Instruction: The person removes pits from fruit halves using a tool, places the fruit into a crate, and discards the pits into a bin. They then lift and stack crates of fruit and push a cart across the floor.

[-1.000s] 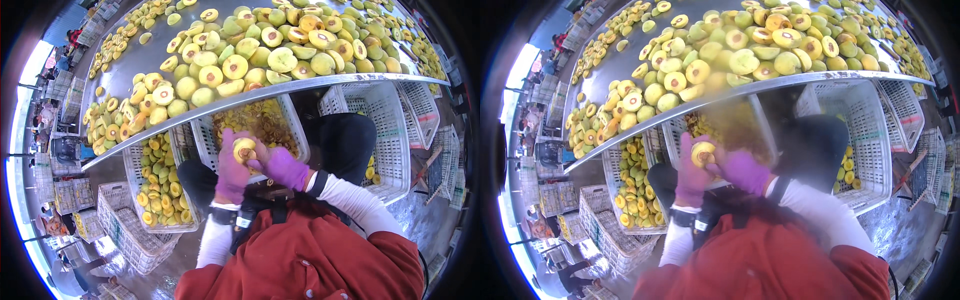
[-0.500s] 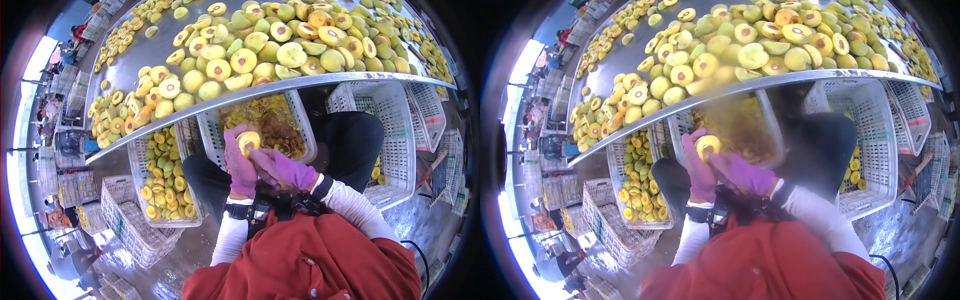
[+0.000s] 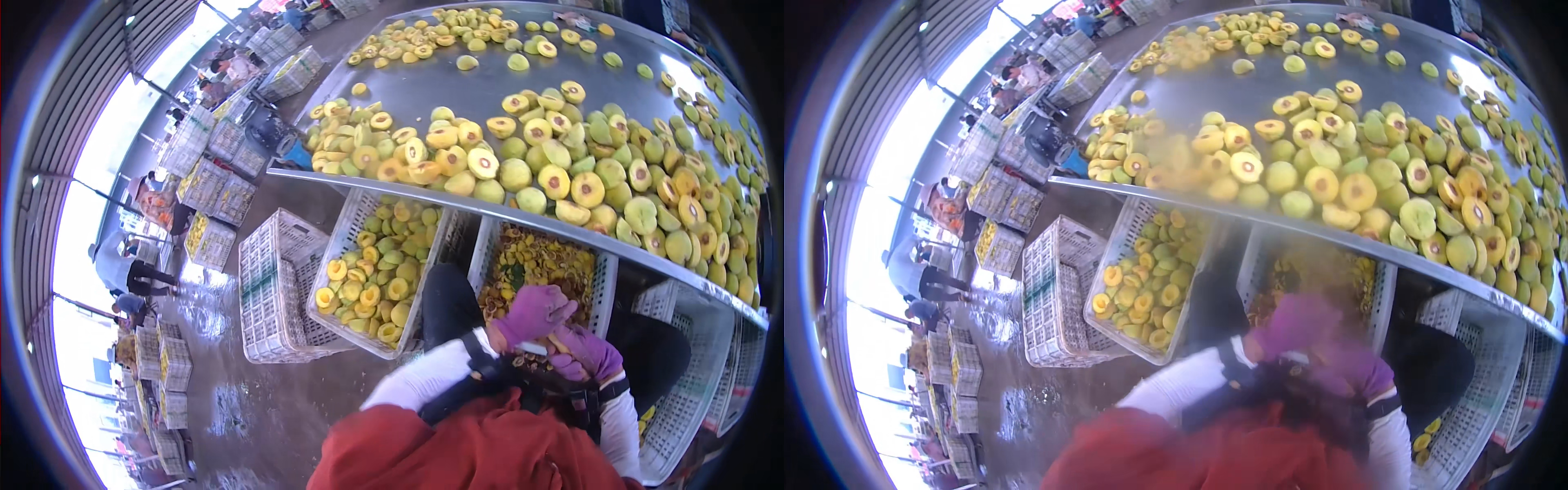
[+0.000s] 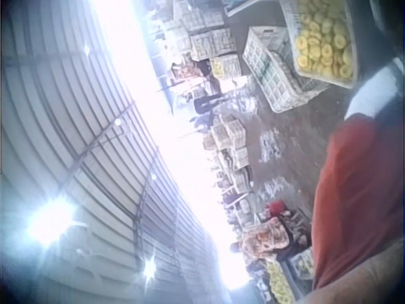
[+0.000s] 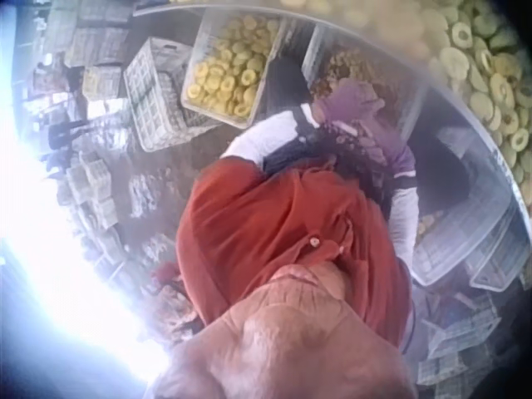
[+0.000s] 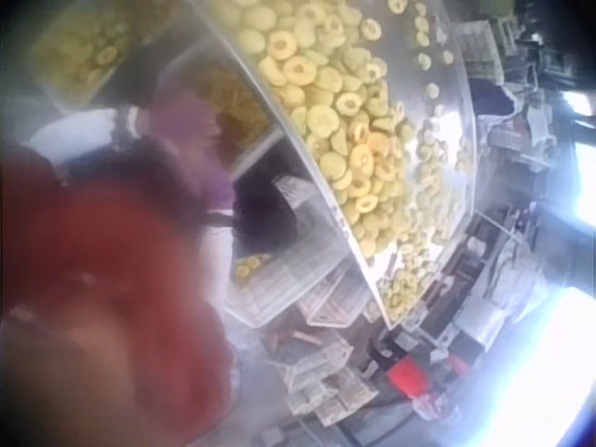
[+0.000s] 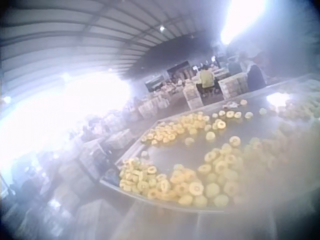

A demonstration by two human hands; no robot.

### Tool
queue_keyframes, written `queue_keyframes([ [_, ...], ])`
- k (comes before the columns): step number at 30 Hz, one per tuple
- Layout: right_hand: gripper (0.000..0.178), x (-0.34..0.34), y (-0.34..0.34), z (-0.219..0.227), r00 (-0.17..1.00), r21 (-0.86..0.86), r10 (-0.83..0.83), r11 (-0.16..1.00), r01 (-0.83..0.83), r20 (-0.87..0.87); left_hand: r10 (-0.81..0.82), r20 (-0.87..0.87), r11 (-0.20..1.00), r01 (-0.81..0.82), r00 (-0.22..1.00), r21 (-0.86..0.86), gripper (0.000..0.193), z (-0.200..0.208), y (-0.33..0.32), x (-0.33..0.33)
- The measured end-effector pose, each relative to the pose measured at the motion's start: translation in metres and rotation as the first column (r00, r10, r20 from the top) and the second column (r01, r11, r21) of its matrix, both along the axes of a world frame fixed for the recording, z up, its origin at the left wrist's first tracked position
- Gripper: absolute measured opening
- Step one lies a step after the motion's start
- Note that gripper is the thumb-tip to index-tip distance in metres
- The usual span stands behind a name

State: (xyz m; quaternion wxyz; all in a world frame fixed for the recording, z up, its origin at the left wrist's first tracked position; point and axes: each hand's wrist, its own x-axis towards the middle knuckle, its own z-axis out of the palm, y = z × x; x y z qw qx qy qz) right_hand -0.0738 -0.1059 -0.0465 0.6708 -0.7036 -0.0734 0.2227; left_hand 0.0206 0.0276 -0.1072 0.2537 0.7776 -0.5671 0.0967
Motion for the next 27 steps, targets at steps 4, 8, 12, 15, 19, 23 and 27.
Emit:
queue_keyframes([
  [4,0.035,0.004,0.002,-0.026,0.991,0.094,-0.135,0.987,0.133,0.016,-0.041,-0.563,0.934,-0.168,0.825,-0.314,0.017,0.012,0.023,0.015],
  [8,0.042,0.022,-0.002,-0.057,0.865,0.28,-0.216,0.887,0.368,-0.453,-0.431,-0.902,0.645,-0.692,0.021,-0.324,0.058,0.012,0.046,0.03],
  [12,0.039,0.02,0.021,-0.054,0.84,-0.327,-0.451,0.778,0.536,0.304,-0.25,-0.926,0.537,-0.755,0.283,-0.376,0.065,0.045,0.029,0.008],
  [15,0.034,0.029,0.049,-0.042,0.718,-0.299,-0.406,0.71,0.637,0.565,-0.054,-0.931,0.524,-0.783,0.361,-0.334,0.057,0.051,0.03,-0.001],
  [19,0.032,0.026,0.04,-0.051,0.65,-0.361,-0.433,0.578,0.732,0.624,0.463,-0.645,0.449,-0.788,0.609,-0.421,0.031,0.037,0.081,0.015],
  [23,0.032,0.007,0.024,-0.067,0.634,-0.353,-0.565,0.533,0.769,0.528,0.947,-0.302,0.132,-0.99,0.111,0.047,0.017,0.053,0.141,0.066],
  [27,0.028,0.009,0.033,-0.106,0.758,-0.497,-0.532,0.574,0.651,0.378,0.725,0.1,0.66,-0.645,0.682,-0.384,0.016,0.098,0.068,0.109],
])
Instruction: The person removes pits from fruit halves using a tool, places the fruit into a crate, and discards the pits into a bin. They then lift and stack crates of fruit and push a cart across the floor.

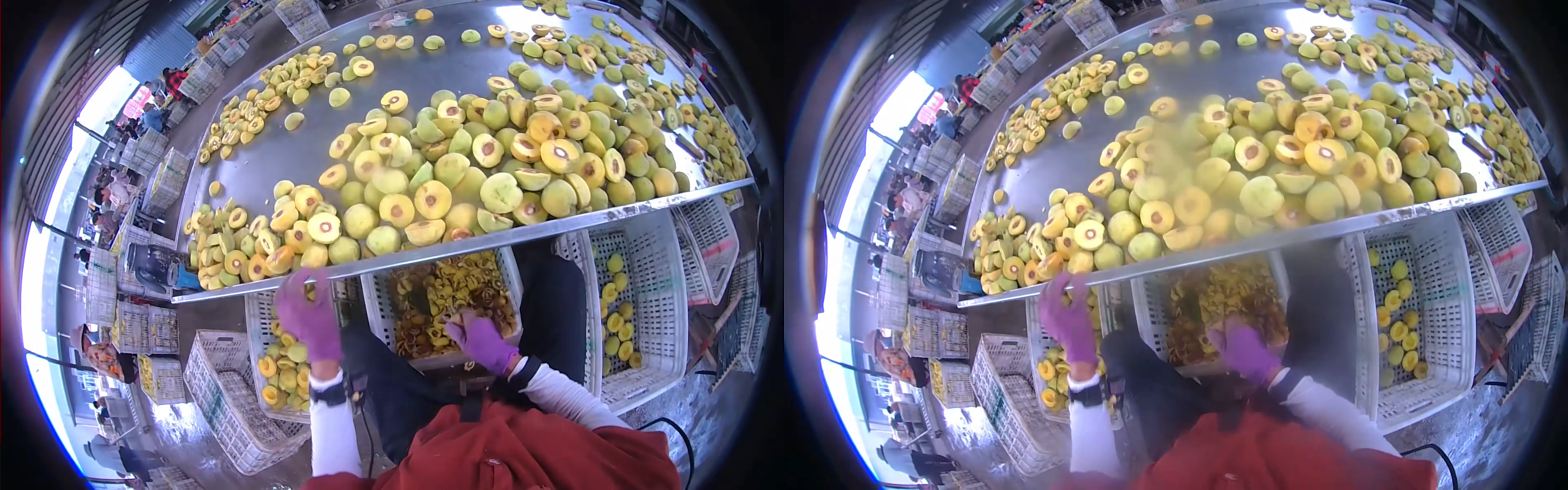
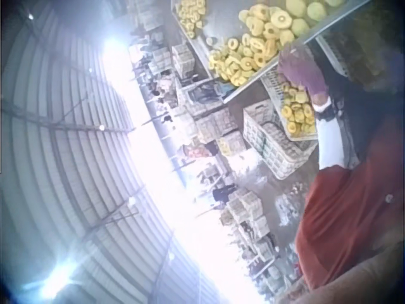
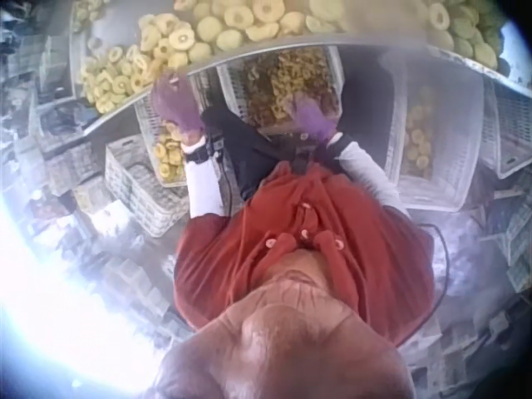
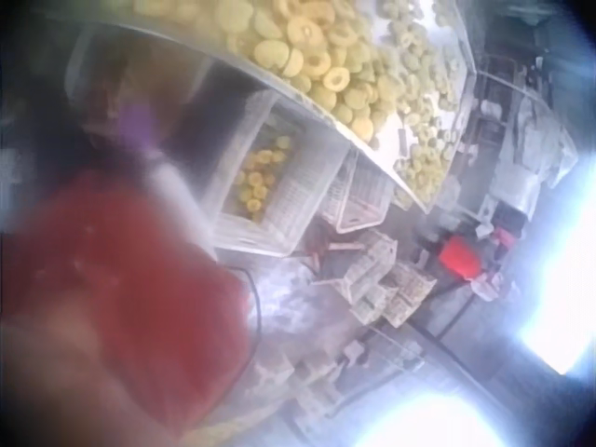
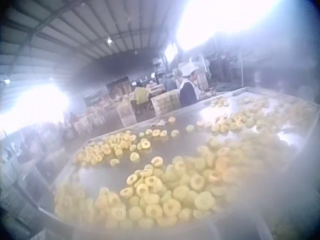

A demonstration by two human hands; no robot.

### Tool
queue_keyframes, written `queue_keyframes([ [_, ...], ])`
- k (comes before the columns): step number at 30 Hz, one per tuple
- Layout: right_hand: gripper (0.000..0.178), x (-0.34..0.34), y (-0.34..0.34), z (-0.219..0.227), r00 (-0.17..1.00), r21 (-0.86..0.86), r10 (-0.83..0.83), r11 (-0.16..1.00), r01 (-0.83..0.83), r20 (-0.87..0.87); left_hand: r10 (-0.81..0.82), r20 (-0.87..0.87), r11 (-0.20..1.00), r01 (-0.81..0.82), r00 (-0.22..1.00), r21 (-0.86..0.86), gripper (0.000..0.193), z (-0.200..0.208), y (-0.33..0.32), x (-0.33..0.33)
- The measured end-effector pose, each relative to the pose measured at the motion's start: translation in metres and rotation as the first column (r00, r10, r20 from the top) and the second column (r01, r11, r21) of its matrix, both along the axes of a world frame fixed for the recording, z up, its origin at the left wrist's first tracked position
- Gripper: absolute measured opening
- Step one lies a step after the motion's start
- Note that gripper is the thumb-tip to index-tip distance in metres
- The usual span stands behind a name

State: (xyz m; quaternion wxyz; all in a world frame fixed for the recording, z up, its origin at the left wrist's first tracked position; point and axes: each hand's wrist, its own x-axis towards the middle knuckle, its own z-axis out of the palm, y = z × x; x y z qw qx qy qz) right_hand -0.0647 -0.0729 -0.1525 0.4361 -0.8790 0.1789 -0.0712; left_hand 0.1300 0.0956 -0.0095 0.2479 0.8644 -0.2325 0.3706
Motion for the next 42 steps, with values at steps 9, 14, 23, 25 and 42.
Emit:
queue_keyframes([
  [9,0.028,0.016,-0.002,0.019,0.999,0.197,0.006,0.98,0.001,-0.035,0.071,-0.737,0.76,0.442,0.672,0.476,0.075,0.025,-0.186,0.024],
  [14,0.029,0.018,-0.003,0.007,1.0,0.19,0.017,0.982,-0.019,0.013,0.046,-0.859,0.711,0.587,0.51,0.387,0.08,0.037,-0.179,0.052],
  [23,0.032,-0.004,-0.009,0.005,1.0,0.134,-0.012,0.991,0.012,-0.001,-0.72,-0.241,0.506,0.73,0.651,0.461,0.045,0.014,-0.181,0.039],
  [25,0.032,-0.004,-0.011,0.019,1.0,0.099,0.002,0.995,0.0,-0.015,-0.595,-0.302,0.441,0.617,0.745,0.652,0.045,0.001,-0.208,0.03],
  [42,0.032,-0.026,-0.056,0.085,0.987,0.243,-0.025,0.97,-0.014,0.158,-0.303,-0.754,0.583,0.739,0.583,0.338,0.036,0.03,-0.223,0.065],
])
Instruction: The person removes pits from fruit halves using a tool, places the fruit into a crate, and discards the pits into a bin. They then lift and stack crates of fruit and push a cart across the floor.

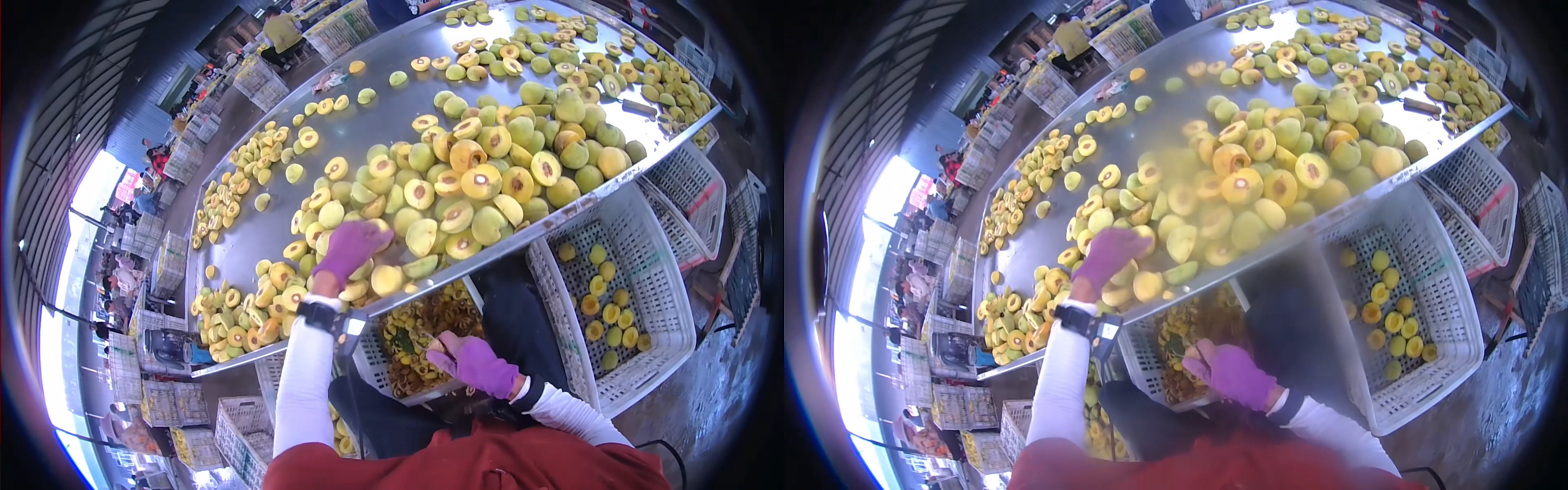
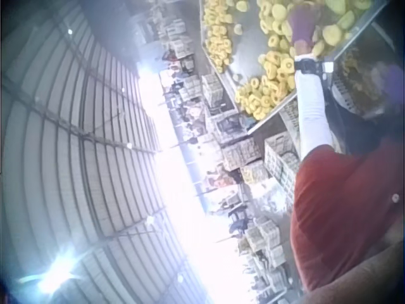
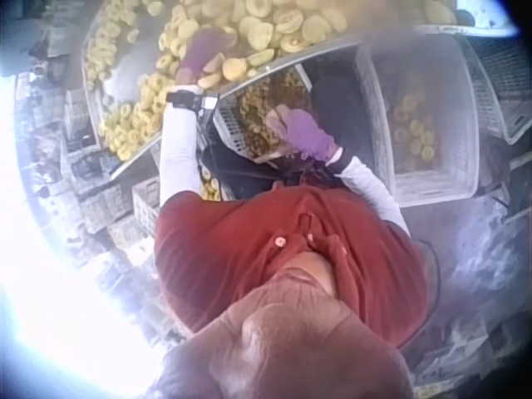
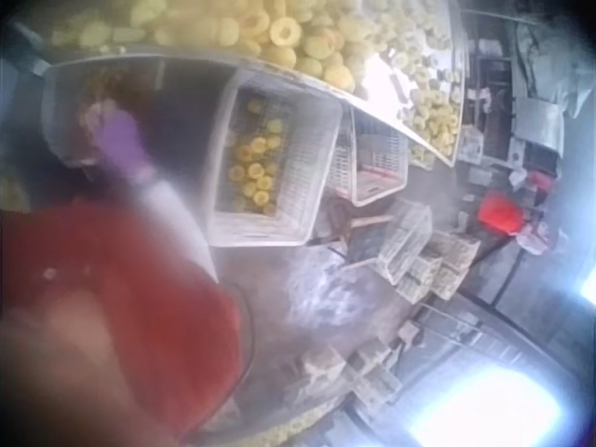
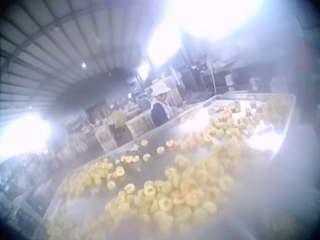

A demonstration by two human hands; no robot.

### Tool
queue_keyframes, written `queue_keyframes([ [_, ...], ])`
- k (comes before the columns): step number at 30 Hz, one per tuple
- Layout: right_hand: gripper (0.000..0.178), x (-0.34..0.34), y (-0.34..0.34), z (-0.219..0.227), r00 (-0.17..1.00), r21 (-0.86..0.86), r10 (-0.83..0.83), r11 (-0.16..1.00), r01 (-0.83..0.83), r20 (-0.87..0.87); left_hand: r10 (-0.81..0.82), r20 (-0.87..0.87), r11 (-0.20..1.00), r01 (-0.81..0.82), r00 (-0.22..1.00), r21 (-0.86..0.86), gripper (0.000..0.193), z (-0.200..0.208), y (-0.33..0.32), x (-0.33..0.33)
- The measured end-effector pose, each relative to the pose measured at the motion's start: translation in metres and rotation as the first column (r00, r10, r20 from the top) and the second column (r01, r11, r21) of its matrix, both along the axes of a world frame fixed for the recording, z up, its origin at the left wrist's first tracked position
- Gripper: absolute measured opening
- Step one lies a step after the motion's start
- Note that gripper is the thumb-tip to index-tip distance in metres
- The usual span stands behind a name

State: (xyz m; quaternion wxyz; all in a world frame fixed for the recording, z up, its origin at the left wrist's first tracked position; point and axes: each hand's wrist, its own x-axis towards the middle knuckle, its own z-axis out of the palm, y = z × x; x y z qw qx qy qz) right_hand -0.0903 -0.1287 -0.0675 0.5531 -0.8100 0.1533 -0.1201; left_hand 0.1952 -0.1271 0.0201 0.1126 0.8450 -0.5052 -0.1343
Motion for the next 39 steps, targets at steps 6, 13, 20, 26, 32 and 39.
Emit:
queue_keyframes([
  [6,0.032,0.025,-0.013,0.013,0.998,0.058,-0.047,0.997,0.045,0.03,-0.173,0.359,0.967,0.227,0.917,-0.115,0.03,-0.04,-0.099,0.037],
  [13,0.027,0.014,-0.023,0.009,0.999,0.233,0.039,0.972,-0.03,-0.035,-0.162,0.155,0.945,0.199,0.975,-0.261,0.049,-0.041,-0.07,0.035],
  [20,0.041,0.015,-0.036,0.061,0.944,-0.045,-0.127,0.988,0.148,0.305,-0.096,-0.612,0.916,-0.171,0.785,-0.363,0.028,0.012,0.065,-0.067],
  [26,0.02,0.028,0.007,0.068,0.97,0.741,-0.145,0.669,-0.048,0.194,-0.091,-0.878,0.696,-0.601,0.47,-0.393,0.031,-0.03,0.11,-0.126],
  [32,0.023,0.045,0.037,0.023,0.919,0.291,-0.291,0.933,0.212,0.264,-0.189,-0.939,0.361,-0.868,0.288,-0.34,0.042,-0.038,0.105,-0.173],
  [39,0.028,0.005,0.056,0.028,0.995,-0.915,0.054,0.398,0.057,0.086,-0.122,-0.719,0.123,-0.709,0.684,-0.695,0.052,-0.045,0.104,-0.188],
])
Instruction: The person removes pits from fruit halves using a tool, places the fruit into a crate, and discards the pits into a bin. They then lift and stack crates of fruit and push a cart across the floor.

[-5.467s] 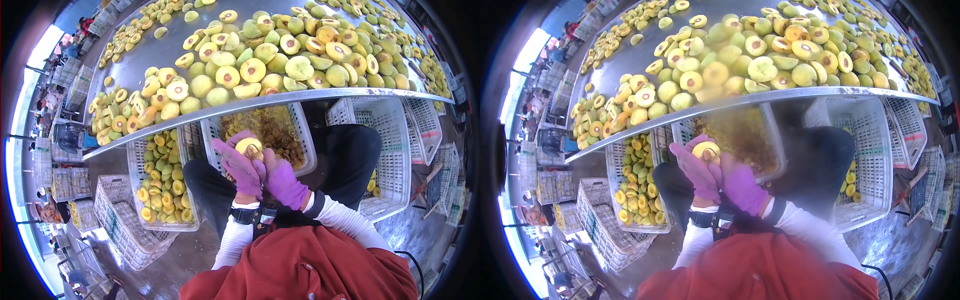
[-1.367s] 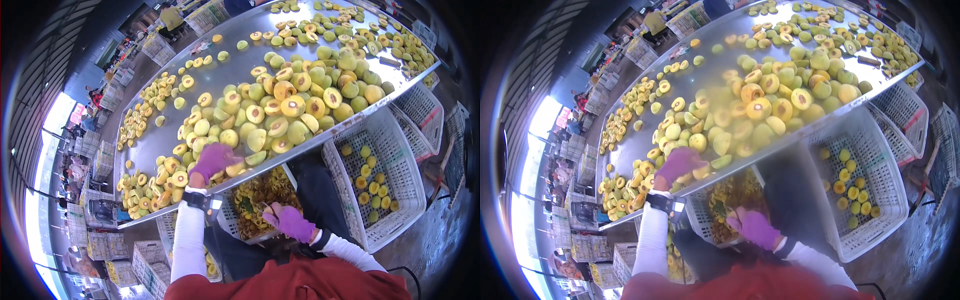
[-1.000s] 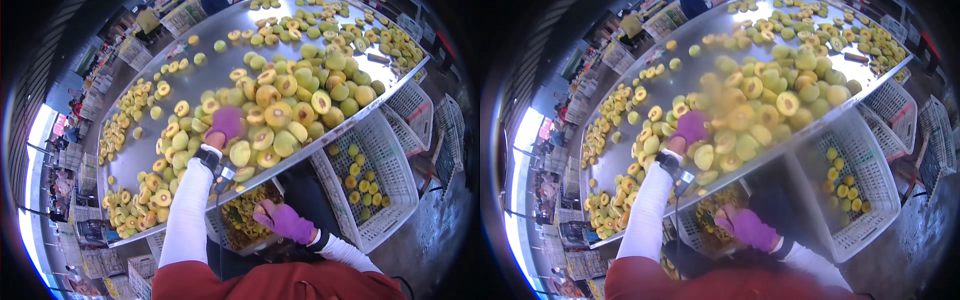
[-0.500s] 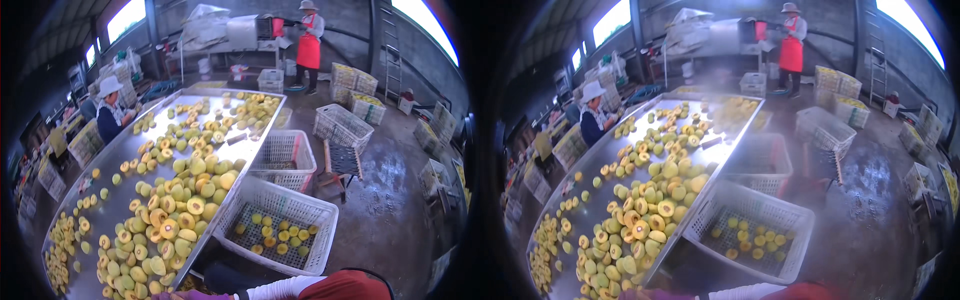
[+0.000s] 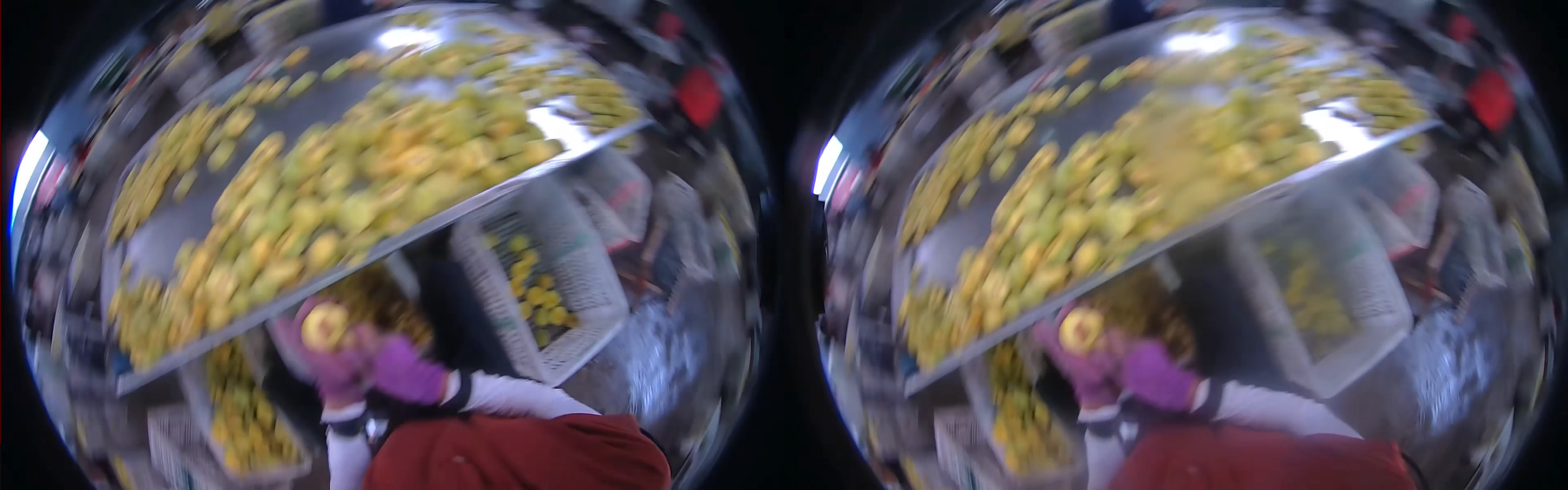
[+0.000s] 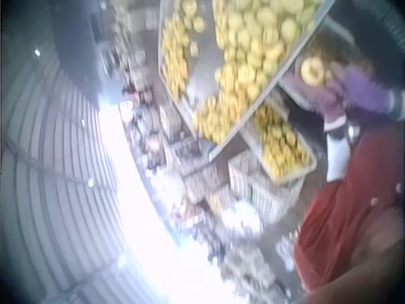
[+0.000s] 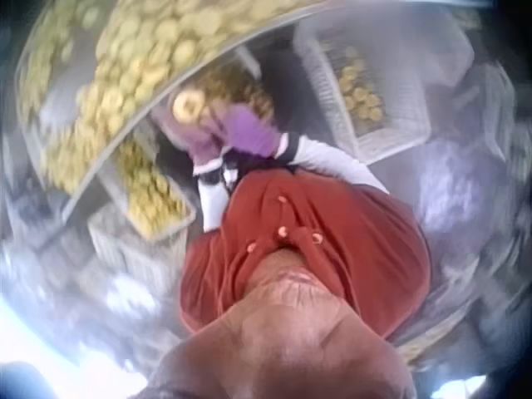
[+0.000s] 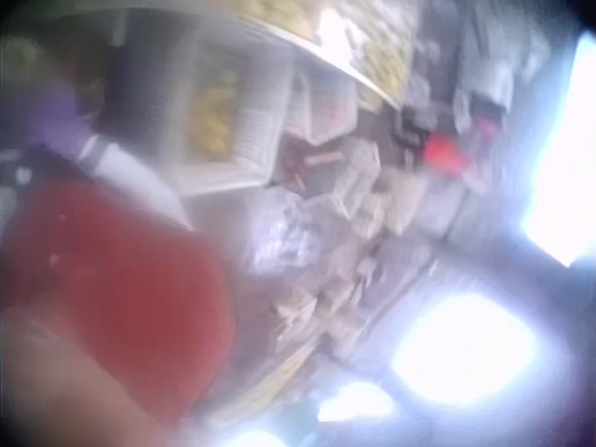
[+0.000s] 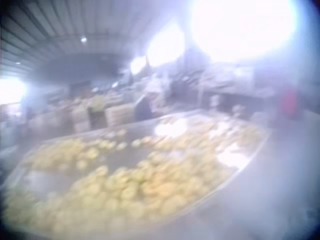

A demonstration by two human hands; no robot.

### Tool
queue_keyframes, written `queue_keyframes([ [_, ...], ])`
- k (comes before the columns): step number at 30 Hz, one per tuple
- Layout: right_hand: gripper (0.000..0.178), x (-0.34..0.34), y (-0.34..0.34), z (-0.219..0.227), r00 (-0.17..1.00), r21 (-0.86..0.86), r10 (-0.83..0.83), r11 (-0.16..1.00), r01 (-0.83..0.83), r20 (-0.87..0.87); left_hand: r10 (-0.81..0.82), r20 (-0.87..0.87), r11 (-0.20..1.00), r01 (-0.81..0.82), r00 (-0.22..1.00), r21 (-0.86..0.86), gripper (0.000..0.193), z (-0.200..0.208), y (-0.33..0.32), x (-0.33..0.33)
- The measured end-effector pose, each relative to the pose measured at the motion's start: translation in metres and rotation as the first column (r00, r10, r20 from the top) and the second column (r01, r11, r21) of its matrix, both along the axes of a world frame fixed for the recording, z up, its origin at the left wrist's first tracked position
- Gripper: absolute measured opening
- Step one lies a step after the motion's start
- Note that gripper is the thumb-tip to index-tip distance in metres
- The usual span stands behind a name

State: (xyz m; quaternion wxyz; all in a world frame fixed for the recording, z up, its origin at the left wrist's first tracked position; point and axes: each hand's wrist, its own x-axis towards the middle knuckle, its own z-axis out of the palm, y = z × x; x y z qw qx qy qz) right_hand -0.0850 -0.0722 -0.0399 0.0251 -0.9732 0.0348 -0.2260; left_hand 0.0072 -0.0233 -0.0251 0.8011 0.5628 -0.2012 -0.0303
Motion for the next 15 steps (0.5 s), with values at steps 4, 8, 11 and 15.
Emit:
queue_keyframes([
  [4,0.021,0.009,0.0,-0.004,0.999,0.746,0.027,0.665,-0.031,0.018,-0.089,-0.58,0.991,0.015,0.81,-0.131,0.062,-0.006,0.018,0.009],
  [8,0.025,0.022,0.025,-0.001,0.999,0.755,0.013,0.655,-0.036,0.036,0.138,-0.386,0.99,-0.125,0.912,0.059,0.065,0.007,0.035,0.003],
  [11,0.029,0.024,0.027,-0.001,1.0,0.773,0.017,0.634,-0.007,-0.005,0.117,-0.451,0.993,-0.099,0.885,0.064,0.065,-0.007,0.043,0.006],
  [15,0.038,0.022,0.025,-0.008,0.999,0.826,0.025,0.564,0.01,-0.03,0.206,-0.267,0.969,-0.158,0.942,0.191,0.064,0.004,0.034,-0.006],
])
